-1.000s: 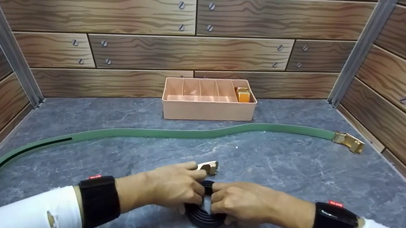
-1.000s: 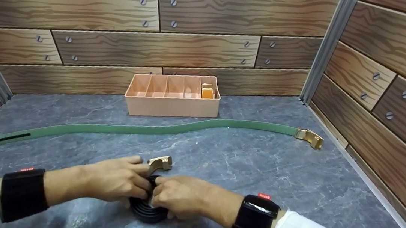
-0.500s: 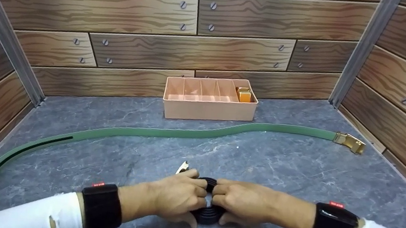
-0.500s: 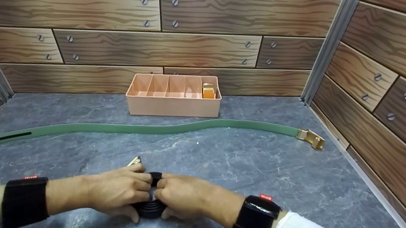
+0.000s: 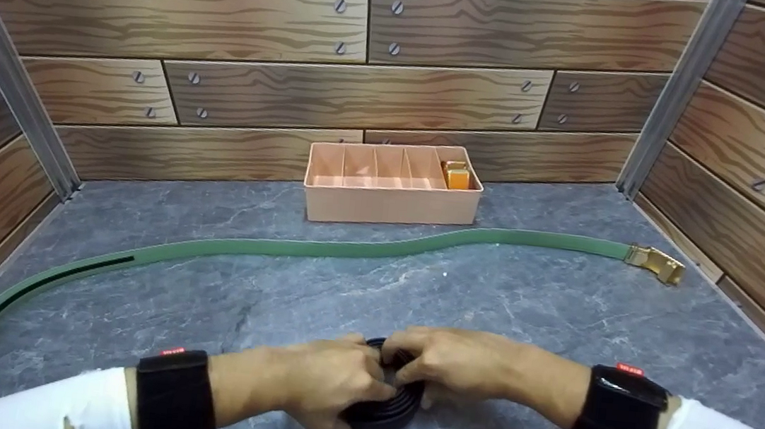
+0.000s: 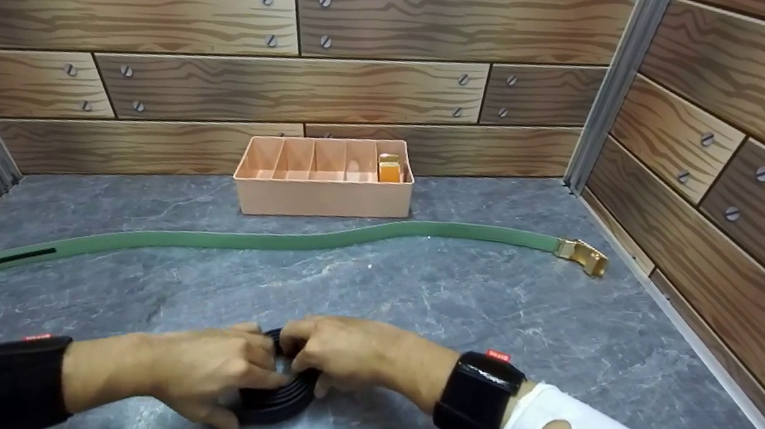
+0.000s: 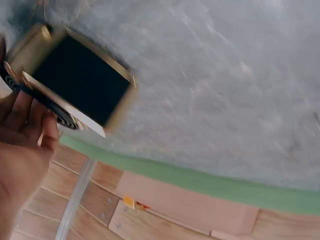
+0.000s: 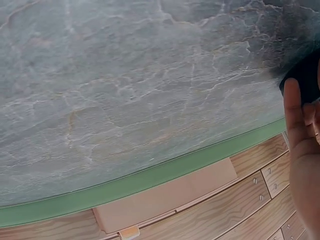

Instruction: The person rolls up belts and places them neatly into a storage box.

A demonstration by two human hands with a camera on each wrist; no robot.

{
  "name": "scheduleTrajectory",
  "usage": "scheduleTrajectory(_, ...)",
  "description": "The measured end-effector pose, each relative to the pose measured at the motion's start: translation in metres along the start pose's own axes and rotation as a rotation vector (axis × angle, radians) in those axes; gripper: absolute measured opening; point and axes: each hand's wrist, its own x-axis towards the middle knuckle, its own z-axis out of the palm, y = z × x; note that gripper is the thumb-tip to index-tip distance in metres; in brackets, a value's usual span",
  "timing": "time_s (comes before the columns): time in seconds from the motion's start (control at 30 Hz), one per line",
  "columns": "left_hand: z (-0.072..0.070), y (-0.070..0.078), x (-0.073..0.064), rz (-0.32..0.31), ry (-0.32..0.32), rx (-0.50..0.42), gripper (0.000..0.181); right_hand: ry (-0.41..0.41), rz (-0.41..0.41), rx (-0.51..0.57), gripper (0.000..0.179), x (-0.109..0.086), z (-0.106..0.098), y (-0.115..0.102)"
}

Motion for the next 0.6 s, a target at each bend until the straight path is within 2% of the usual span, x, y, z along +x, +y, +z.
scheduleTrajectory(0.13,0.001,-0.001,-0.004,0.022,-0.024,0.114,0.051,0.005,-0.012,-0.039,0.042,0.001,0.0,-0.001)
scheduleTrajectory(0.3,0.008,0.003,0.0,0.034,0.012,0.167,0.037,-0.005,0.021,-0.09,0.036,0.001,0.003,-0.01)
scheduleTrajectory(0.4,0.012,0.006,0.003,-0.025,0.061,0.124,0.035,0.003,0.032,-0.085,0.033,0.001,0.004,-0.012)
scheduleTrajectory(0.53,0.013,0.01,0.007,-0.105,0.142,0.008,0.036,0.011,0.024,-0.05,0.032,0.003,0.003,-0.009)
scheduleTrajectory(0.6,0.01,0.011,0.005,-0.124,0.146,-0.049,0.038,-0.002,0.016,-0.03,0.034,0.004,0.001,-0.007)
